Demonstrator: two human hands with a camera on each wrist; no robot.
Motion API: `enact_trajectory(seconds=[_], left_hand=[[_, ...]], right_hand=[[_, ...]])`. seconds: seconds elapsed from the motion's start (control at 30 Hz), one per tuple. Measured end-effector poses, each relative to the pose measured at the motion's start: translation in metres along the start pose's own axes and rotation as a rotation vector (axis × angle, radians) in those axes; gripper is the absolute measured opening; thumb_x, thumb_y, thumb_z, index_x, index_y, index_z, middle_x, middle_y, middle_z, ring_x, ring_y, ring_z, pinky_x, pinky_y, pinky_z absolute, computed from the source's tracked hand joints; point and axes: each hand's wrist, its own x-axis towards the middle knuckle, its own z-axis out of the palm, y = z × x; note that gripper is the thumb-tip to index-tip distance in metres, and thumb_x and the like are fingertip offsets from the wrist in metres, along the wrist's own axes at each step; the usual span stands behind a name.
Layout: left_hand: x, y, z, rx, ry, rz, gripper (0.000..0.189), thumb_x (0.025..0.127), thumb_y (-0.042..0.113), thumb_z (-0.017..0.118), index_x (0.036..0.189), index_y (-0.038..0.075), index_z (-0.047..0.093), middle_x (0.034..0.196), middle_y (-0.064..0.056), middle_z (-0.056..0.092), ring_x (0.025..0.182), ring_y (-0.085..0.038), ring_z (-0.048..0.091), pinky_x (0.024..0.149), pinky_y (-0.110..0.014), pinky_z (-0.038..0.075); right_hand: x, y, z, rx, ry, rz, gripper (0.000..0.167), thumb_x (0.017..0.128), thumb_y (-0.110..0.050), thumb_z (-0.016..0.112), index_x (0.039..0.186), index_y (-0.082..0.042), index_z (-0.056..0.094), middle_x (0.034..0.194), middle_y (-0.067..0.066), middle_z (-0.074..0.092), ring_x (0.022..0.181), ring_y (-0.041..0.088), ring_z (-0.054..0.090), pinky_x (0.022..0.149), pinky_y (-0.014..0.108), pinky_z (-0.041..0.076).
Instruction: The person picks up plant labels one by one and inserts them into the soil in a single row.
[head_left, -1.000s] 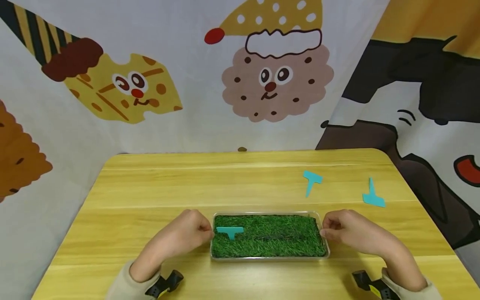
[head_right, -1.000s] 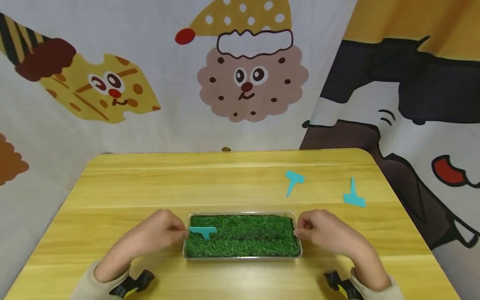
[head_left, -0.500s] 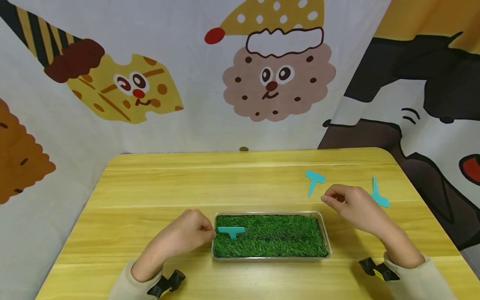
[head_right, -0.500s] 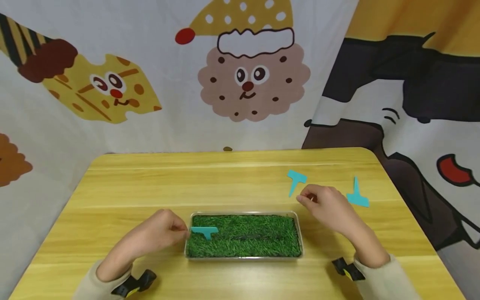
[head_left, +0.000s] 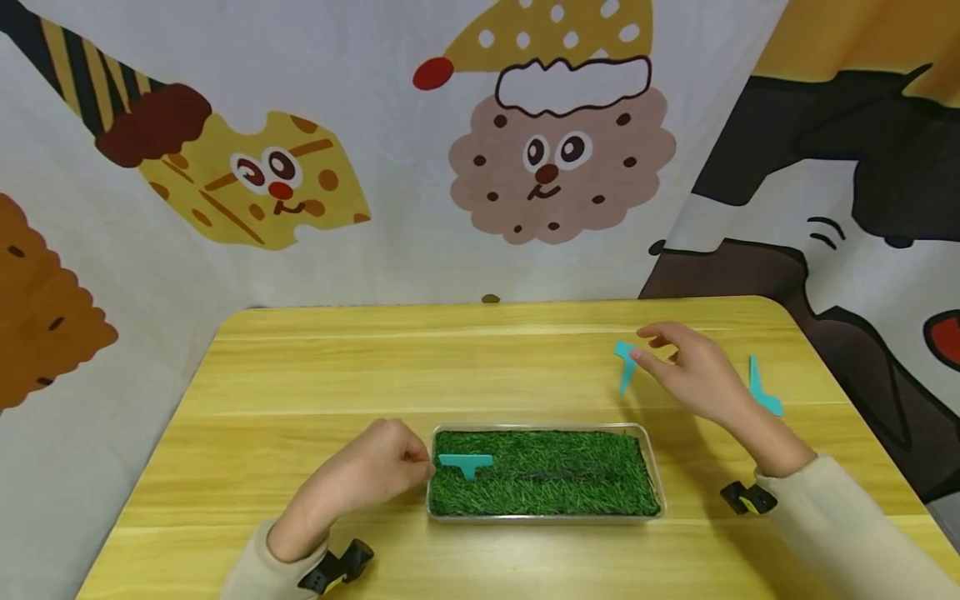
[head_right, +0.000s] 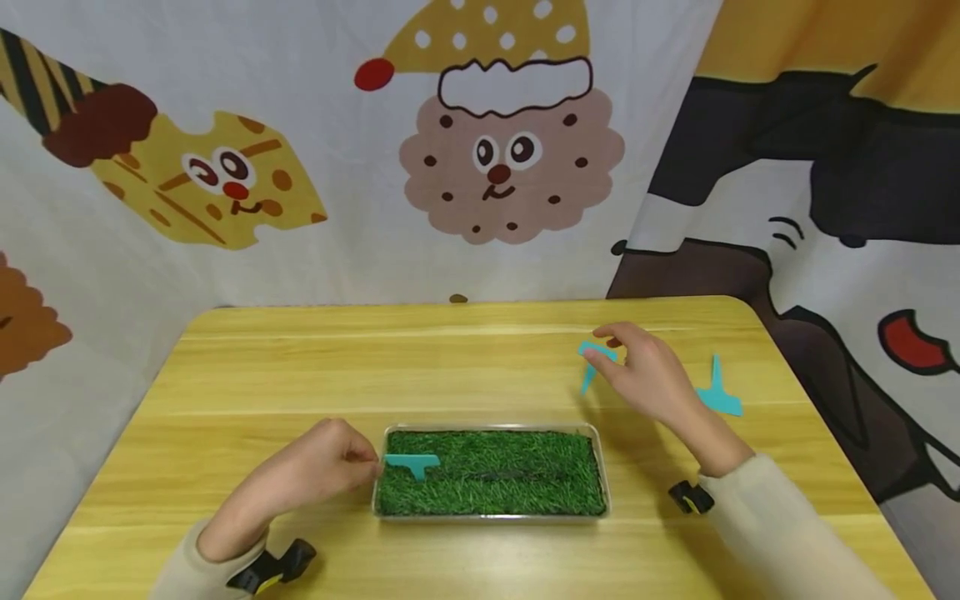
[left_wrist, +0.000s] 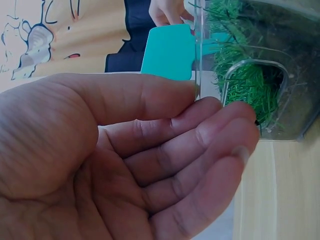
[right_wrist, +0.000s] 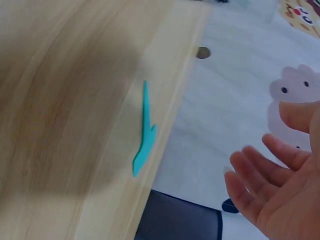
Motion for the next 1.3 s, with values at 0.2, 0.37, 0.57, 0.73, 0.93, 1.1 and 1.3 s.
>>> enact_trajectory(seconds=[0.2, 0.37, 0.57, 0.73, 0.93, 1.1, 1.3], left_hand=[[0.000, -0.001, 0.000, 0.002, -0.004, -0.005, 0.032, 0.096, 0.005, 0.069, 0.064, 0.009, 0.068, 0.054, 0.009, 0.042, 0.048, -0.007, 0.033, 0.044, -0.017, 0.028], [-0.001, 0.000, 0.000, -0.002, -0.002, -0.005, 0.032, 0.096, 0.006, 0.070, 0.064, 0.010, 0.069, 0.054, 0.008, 0.043, 0.048, -0.007, 0.033, 0.044, -0.018, 0.027], [-0.001, 0.001, 0.000, 0.005, -0.002, -0.025, 0.030, 0.096, 0.005, 0.069, 0.067, 0.011, 0.072, 0.054, 0.009, 0.045, 0.049, -0.007, 0.033, 0.045, -0.017, 0.028], [-0.002, 0.000, 0.001, 0.000, -0.004, -0.028, 0.031, 0.096, 0.005, 0.069, 0.066, 0.010, 0.071, 0.054, 0.009, 0.043, 0.049, -0.007, 0.033, 0.045, -0.017, 0.028], [-0.002, 0.000, 0.001, -0.004, -0.004, -0.032, 0.030, 0.096, 0.005, 0.069, 0.067, 0.011, 0.072, 0.055, 0.008, 0.045, 0.049, -0.008, 0.034, 0.044, -0.017, 0.028], [-0.002, 0.000, -0.001, -0.005, -0.007, -0.032, 0.030, 0.096, 0.005, 0.069, 0.067, 0.011, 0.072, 0.055, 0.008, 0.045, 0.049, -0.007, 0.034, 0.044, -0.017, 0.028], [-0.001, 0.000, -0.002, -0.001, -0.004, -0.030, 0.028, 0.096, 0.005, 0.069, 0.069, 0.012, 0.074, 0.055, 0.008, 0.048, 0.049, -0.007, 0.035, 0.045, -0.016, 0.029]], right_hand=[[0.016, 0.007, 0.005, -0.033, -0.091, 0.042, 0.060, 0.106, -0.036, 0.064, 0.149, 0.003, 0.050, 0.152, 0.028, 0.046, 0.129, 0.051, 0.051, 0.097, 0.068, 0.045], [0.029, 0.018, 0.010, -0.079, -0.182, 0.097, 0.068, 0.106, -0.040, 0.063, 0.153, 0.006, 0.044, 0.158, 0.031, 0.036, 0.139, 0.054, 0.039, 0.104, 0.072, 0.038], [0.041, 0.034, 0.018, -0.113, -0.311, 0.140, 0.078, 0.103, -0.046, 0.065, 0.155, 0.006, 0.040, 0.158, 0.035, 0.034, 0.144, 0.057, 0.029, 0.108, 0.075, 0.031], [0.046, 0.045, 0.024, -0.152, -0.382, 0.142, 0.087, 0.097, -0.053, 0.071, 0.151, 0.009, 0.045, 0.151, 0.037, 0.043, 0.139, 0.057, 0.037, 0.105, 0.073, 0.037], [0.048, 0.052, 0.028, -0.176, -0.421, 0.151, 0.088, 0.090, -0.055, 0.078, 0.145, 0.009, 0.052, 0.141, 0.037, 0.050, 0.127, 0.055, 0.048, 0.094, 0.065, 0.047], [0.049, 0.055, 0.025, -0.172, -0.434, 0.142, 0.086, 0.089, -0.051, 0.081, 0.143, 0.010, 0.053, 0.138, 0.036, 0.053, 0.123, 0.052, 0.051, 0.091, 0.062, 0.049], [0.051, 0.059, 0.024, -0.135, -0.440, 0.163, 0.088, 0.087, -0.047, 0.084, 0.143, 0.013, 0.051, 0.138, 0.036, 0.054, 0.123, 0.052, 0.054, 0.095, 0.063, 0.049]])
